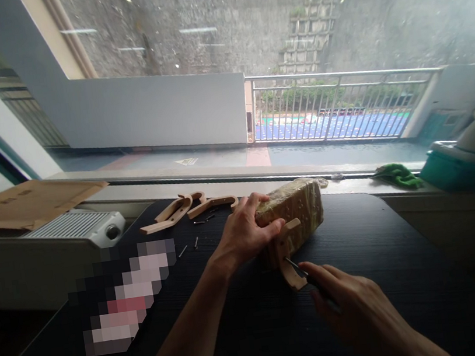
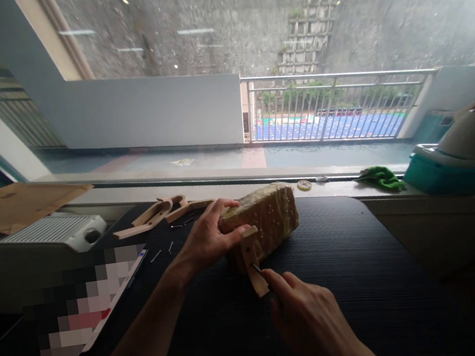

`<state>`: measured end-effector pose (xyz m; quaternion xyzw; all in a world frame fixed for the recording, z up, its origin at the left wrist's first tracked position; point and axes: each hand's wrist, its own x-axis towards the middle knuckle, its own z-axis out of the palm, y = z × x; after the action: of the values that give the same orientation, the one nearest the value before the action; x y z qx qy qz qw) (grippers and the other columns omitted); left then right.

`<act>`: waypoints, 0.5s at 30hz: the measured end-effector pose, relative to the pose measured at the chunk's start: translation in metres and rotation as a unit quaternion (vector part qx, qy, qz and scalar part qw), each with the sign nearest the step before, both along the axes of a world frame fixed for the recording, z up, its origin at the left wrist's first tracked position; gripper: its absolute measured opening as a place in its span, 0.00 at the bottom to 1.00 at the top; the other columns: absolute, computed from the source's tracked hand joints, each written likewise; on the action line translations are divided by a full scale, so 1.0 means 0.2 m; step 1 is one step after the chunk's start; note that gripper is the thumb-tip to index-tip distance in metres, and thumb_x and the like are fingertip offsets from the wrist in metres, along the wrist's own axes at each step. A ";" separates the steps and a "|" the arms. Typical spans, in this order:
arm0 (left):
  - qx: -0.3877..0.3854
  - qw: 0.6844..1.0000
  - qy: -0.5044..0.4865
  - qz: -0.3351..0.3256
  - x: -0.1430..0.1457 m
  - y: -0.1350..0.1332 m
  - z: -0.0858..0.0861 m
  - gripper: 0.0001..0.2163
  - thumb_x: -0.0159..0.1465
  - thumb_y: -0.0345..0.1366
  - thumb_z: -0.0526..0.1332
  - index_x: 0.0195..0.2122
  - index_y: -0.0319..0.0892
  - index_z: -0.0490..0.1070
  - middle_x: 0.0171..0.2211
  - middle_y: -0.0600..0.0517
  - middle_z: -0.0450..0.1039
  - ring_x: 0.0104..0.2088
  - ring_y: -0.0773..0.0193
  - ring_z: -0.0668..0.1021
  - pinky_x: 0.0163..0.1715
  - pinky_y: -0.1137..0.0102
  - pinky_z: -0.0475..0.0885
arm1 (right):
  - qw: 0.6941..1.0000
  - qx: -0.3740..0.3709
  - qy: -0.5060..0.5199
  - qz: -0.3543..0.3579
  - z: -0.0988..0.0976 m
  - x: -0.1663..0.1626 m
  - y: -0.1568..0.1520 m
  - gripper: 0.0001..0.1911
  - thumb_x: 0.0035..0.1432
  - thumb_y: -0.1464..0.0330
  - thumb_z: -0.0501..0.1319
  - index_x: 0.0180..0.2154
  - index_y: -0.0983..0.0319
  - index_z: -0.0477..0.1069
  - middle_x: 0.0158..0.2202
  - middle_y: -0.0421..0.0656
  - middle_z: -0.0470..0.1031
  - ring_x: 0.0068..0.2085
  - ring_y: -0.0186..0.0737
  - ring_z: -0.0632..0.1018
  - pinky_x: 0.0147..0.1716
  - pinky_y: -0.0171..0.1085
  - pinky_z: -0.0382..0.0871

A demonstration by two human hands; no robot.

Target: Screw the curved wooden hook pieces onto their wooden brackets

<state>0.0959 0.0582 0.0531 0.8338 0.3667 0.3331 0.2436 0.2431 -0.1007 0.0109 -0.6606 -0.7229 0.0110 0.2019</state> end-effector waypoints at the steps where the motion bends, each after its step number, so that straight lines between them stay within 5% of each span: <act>1: -0.001 1.000 -0.001 0.000 0.00 0.00 0.00 0.20 0.54 0.46 0.62 0.47 0.49 0.64 0.42 0.51 0.68 0.40 0.57 0.73 0.37 0.65 0.70 | 0.999 0.019 -0.047 0.012 0.00 0.00 0.00 0.22 0.56 0.76 0.49 0.52 0.61 0.65 0.34 0.43 0.76 0.27 0.35 0.76 0.24 0.33 0.63; 5: 0.003 1.000 0.007 0.008 0.01 -0.01 0.01 0.20 0.53 0.46 0.62 0.46 0.49 0.65 0.42 0.51 0.68 0.39 0.58 0.73 0.37 0.66 0.69 | 0.984 0.058 -0.166 0.028 0.00 -0.03 0.00 0.23 0.52 0.81 0.50 0.50 0.64 0.68 0.26 0.40 0.72 0.20 0.33 0.72 0.17 0.33 0.54; 8: 0.005 1.000 0.019 0.015 0.01 -0.02 0.02 0.21 0.52 0.46 0.63 0.46 0.49 0.65 0.42 0.51 0.69 0.37 0.59 0.73 0.36 0.66 0.69 | 0.989 0.045 -0.140 0.020 0.00 -0.05 0.02 0.22 0.53 0.79 0.50 0.49 0.64 0.69 0.25 0.41 0.72 0.20 0.33 0.72 0.18 0.33 0.54; 12: 0.010 1.000 0.020 0.020 0.02 -0.02 0.02 0.20 0.52 0.47 0.63 0.45 0.49 0.65 0.40 0.51 0.69 0.36 0.59 0.73 0.36 0.65 0.69 | 0.996 0.013 0.091 -0.016 -0.04 -0.05 0.03 0.18 0.60 0.71 0.49 0.47 0.63 0.71 0.31 0.45 0.76 0.27 0.36 0.75 0.26 0.34 0.62; 15: 0.015 1.000 0.020 0.015 0.02 -0.02 0.02 0.20 0.52 0.46 0.63 0.45 0.49 0.65 0.41 0.51 0.68 0.37 0.58 0.73 0.37 0.65 0.68 | 0.921 -0.063 0.378 -0.070 -0.08 -0.01 0.06 0.19 0.58 0.61 0.54 0.44 0.65 0.74 0.25 0.42 0.73 0.24 0.34 0.71 0.23 0.33 0.60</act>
<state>0.0994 0.0541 0.0568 0.8381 0.3791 0.3255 0.2190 0.2416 -0.0884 -0.0060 -0.6679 -0.5426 0.2911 0.4180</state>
